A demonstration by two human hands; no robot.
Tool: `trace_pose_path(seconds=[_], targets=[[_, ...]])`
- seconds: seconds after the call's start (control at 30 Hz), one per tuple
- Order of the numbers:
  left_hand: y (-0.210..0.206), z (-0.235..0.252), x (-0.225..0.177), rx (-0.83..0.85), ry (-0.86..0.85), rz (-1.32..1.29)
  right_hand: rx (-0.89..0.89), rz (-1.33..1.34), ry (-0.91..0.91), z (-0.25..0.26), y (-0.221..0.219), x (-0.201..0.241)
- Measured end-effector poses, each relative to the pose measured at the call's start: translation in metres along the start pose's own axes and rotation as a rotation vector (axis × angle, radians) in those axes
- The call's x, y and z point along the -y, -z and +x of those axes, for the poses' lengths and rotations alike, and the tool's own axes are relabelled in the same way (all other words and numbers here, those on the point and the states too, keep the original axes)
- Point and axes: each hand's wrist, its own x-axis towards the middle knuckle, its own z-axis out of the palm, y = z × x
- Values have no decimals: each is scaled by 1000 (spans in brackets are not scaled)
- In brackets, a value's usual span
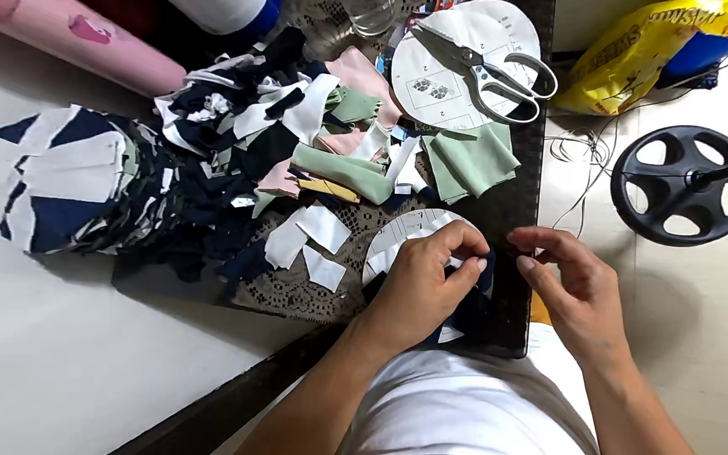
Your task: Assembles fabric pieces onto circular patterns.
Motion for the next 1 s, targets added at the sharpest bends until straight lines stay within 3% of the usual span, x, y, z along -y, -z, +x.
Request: trace_pose_path(seconds=[0.17, 0.3, 0.53, 0.73, 1.0], targets=[[3, -4, -7, 97, -29, -187, 255, 459, -167, 8, 13, 11], [6, -9, -11, 164, -43, -208, 444, 582, -186, 16, 18, 17], [2, -16, -10, 26, -15, -6, 458, 244, -256, 18, 17, 18], [-2, -17, -5, 21, 65, 239, 419, -345, -84, 32, 16, 29], [-6, -14, 2, -120, 127, 404, 483, -602, 76, 59, -5, 33]])
